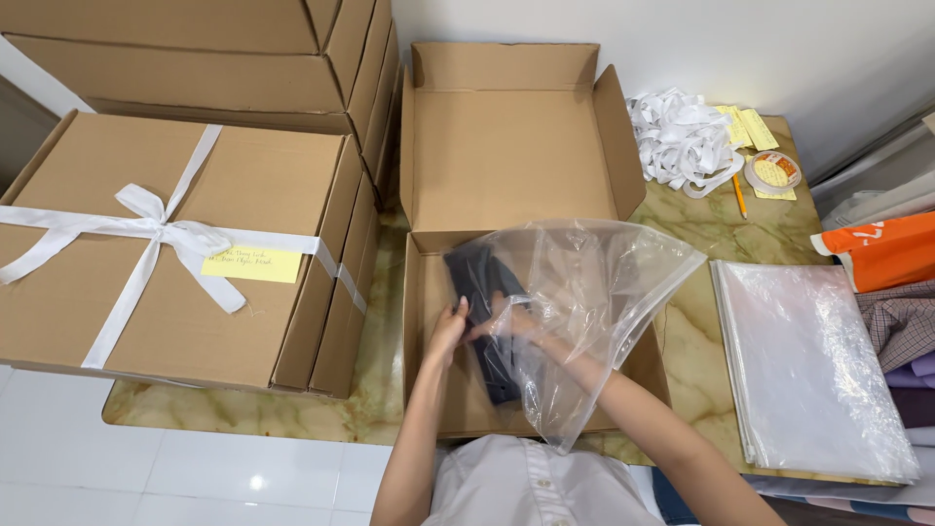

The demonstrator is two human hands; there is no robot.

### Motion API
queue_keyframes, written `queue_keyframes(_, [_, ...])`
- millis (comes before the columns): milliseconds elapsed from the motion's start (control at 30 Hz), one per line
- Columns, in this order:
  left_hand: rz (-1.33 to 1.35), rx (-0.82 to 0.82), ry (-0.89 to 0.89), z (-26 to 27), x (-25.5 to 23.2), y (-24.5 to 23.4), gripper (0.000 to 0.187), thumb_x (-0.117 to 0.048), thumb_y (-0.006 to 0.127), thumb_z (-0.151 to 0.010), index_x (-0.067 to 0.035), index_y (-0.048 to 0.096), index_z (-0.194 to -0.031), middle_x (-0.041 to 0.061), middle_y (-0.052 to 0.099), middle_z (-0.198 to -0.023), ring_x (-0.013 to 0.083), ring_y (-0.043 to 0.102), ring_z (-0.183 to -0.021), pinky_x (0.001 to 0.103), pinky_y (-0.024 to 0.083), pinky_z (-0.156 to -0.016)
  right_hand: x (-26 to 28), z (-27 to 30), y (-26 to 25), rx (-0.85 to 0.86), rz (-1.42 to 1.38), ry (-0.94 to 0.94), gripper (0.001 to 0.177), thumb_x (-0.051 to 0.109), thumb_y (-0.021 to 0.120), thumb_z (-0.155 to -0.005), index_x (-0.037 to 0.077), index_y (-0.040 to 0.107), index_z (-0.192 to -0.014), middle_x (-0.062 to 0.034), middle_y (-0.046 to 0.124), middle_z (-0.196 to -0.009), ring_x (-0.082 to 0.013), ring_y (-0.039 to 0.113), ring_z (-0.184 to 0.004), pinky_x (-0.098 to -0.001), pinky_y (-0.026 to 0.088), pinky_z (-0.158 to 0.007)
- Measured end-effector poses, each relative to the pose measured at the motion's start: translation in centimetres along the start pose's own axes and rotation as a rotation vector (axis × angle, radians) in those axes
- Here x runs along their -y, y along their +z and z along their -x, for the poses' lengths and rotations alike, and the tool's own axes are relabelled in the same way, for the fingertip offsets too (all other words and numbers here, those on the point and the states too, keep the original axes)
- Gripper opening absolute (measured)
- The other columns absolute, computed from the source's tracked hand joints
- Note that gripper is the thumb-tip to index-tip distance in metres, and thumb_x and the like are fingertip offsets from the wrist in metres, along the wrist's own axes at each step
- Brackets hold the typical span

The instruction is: Packing a garment into a plastic-lined cardboard box and stacking it on a pile.

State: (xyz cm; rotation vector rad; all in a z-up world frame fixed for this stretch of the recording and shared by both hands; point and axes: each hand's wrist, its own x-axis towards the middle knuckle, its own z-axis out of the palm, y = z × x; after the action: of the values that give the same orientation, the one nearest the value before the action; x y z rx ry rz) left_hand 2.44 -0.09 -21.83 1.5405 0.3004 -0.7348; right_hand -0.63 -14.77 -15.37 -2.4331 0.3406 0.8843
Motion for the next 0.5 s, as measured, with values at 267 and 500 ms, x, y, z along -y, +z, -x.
queue_keyframes(267, [-0.016,0.034,0.06,8.9,-7.7,2.1,0.076,-0.076,0.06,-0.088,-0.009,0.067,-0.124,0.018,0.065,-0.126,0.0321,0.06,-0.122,0.044,0.05,-0.1,-0.6,0.8,1.1,-0.295,-1.186,0.029,0.078,0.038,0.094,-0.061,-0.009,0.06,-0.113,-0.0344,0.067,-0.107,-0.0464,0.068,-0.101,-0.061,0.054,-0.092])
queue_keyframes(500, [-0.508,-0.123,0.394,4.2,-6.3,2.9,0.044,-0.056,0.058,-0.1,-0.015,0.07,-0.09,0.01,0.068,-0.092,0.0334,0.07,-0.097,0.045,0.055,-0.088,-2.9,-0.5,0.0,0.04,-1.827,0.206,0.05,0.027,0.091,-0.068,-0.003,0.071,-0.102,-0.0198,0.077,-0.087,-0.0339,0.076,-0.072,-0.049,0.064,-0.066])
